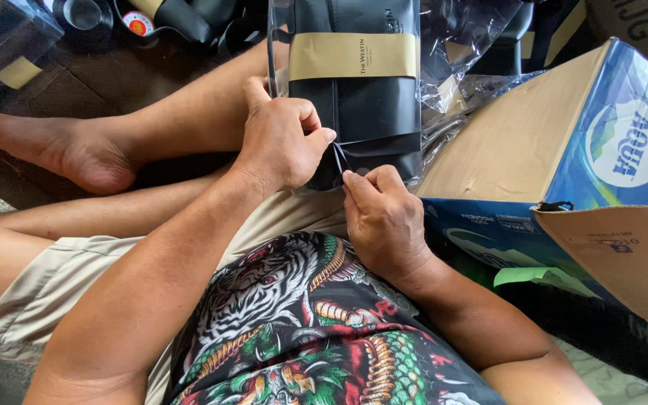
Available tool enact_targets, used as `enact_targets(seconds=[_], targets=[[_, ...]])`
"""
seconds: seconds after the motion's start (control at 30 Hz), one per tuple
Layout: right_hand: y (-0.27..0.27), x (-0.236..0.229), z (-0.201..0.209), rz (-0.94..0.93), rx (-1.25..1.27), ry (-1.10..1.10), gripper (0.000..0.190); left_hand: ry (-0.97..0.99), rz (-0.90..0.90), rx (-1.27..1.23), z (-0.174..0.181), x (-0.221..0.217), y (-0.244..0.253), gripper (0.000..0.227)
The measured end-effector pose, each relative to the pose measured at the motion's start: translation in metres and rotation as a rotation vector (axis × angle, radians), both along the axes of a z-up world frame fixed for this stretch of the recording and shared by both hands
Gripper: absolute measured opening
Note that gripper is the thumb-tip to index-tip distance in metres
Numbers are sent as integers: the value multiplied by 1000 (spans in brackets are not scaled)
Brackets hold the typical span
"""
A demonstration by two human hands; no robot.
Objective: The person sits cross-legged on the floor and ties a black ribbon around a black toiletry bag inside a clear plastic sleeve. They wrap the ribbon, form a bow, and adjust the loops and tails to secure the package.
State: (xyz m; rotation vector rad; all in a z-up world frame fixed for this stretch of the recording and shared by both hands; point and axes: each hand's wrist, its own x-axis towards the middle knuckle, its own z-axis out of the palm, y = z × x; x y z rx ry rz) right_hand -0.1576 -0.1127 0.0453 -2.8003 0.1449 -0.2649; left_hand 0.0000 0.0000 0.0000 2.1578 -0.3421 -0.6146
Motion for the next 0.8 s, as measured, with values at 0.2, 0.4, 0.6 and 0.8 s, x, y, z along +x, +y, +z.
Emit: enact_targets(seconds=[0.2,0.4,0.6,0.8], targets=[[2,-2,1,16,-34,-19,16,-96,104,-124,-12,-9,-5,30],[1,-3,-4,-4,-95,-84,11,-20,206,-153,0,-14,-8,17],[0,-8,-13,32,-87,-117,10,-16,197,-144,-4,-15,-8,18],[-1,-11,-19,74,-80,-148,7,21,160,-146,-16,-14,-9,29]])
